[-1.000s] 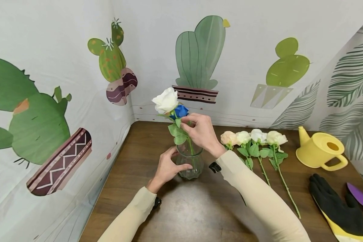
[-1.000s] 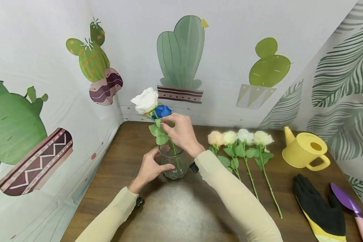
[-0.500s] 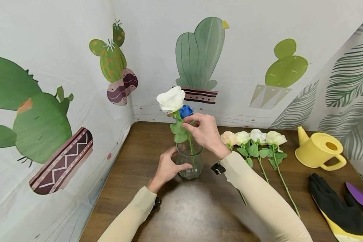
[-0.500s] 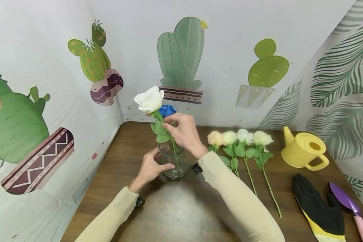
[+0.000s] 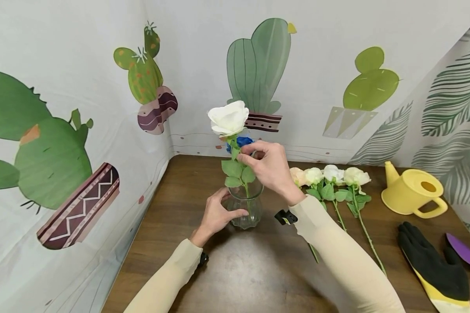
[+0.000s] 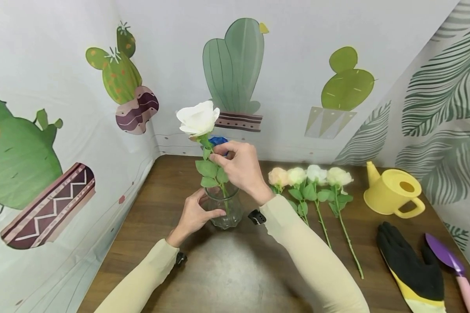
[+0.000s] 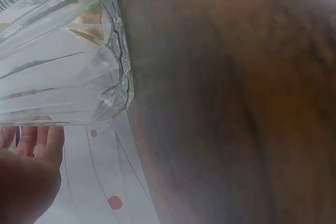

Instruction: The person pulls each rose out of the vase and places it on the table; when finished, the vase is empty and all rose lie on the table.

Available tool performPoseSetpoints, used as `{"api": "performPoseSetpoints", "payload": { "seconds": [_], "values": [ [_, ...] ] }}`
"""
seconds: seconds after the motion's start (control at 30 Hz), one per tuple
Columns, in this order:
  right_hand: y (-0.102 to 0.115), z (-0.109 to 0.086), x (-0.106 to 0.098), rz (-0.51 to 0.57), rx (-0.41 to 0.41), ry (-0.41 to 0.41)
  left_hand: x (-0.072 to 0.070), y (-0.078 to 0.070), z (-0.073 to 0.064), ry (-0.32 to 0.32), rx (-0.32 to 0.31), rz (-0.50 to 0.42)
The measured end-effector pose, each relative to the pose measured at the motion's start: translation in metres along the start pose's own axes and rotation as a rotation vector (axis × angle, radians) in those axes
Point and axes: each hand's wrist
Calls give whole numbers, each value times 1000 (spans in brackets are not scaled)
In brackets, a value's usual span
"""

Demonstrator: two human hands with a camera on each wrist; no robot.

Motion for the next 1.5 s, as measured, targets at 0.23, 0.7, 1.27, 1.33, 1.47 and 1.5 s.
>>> {"api": "performPoseSetpoints", "payload": {
  "seconds": [0.23,0.7,1.27,1.33,1.47,1.5],
  "values": [
    [10,2,-12,97,52,-23,0,0,0,2,1,-1],
    [8,7,-20,135,63,-42,0,1,1,0,-17,-5],
    [0,15,-24,153,130,-62,1,1,0,-6,-27,5],
    [-2,15,-23,147,140,-50,1,2,0,-6,-29,7],
    [-11,13,-18,134,168,-41,1,2,0,-6,-26,6],
    [-13,13,-17,133,175,-42,1,2,0,-6,-22,7]
  ]
}}
Point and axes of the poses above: each hand's wrist, its own z-axis towards the middle knuckle, its own x-axis out of the palm, y = z × x, and after that the axes turned 8 degrees about -y, right-handed
